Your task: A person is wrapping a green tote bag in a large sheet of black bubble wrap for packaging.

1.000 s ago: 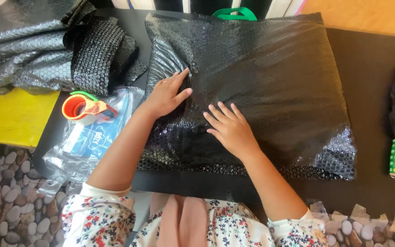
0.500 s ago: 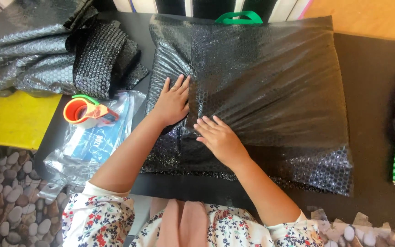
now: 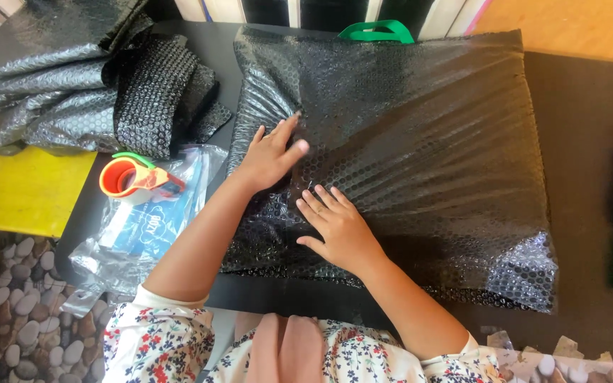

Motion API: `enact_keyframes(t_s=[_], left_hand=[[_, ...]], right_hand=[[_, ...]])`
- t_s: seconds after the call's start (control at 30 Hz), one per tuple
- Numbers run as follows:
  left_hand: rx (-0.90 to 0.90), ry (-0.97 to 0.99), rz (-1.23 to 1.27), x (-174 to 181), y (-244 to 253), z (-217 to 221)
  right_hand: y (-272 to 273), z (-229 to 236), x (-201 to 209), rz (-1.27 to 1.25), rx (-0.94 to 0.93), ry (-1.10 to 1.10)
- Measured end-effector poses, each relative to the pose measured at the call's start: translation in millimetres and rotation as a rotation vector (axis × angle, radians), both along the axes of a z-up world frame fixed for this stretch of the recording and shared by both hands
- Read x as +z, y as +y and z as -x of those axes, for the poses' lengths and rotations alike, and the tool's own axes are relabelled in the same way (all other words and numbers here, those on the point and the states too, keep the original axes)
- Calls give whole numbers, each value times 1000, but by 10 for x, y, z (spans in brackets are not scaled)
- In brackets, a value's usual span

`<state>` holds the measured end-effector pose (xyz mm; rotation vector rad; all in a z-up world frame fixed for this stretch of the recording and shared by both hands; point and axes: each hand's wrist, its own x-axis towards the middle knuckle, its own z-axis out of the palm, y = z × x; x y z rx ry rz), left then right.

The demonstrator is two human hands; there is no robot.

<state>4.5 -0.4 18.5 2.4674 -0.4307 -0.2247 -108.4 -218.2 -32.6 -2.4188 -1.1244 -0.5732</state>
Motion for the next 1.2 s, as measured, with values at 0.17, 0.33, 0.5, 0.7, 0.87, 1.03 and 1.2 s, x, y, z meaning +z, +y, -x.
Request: enact_keyframes(t_s=[0.17, 0.33, 0.5, 0.7, 0.87, 1.03, 1.2], left_hand=[[-7, -253, -9, -48, -53, 77], [-41, -236, -158, -85, -30, 48], [-59, -219, -150, -69, -28, 50], [-47, -317, -80, 131, -106, 197], [-200, -838, -190, -17, -52, 64], [-158, -807, -495, -271, -137, -40], [-57, -734, -497, -303, -133, -20]], right_hand=[[5, 59, 75, 41, -19, 66], [-14, 84, 129, 25, -14, 99], [-251, 238, 336, -70, 30, 212], [-1251, 829, 741, -376, -76, 543], [-1900, 1577, 925, -484, -722, 642], [-1996, 1761, 856, -546, -692, 534], [-1324, 884, 1250, -214, -398, 287]])
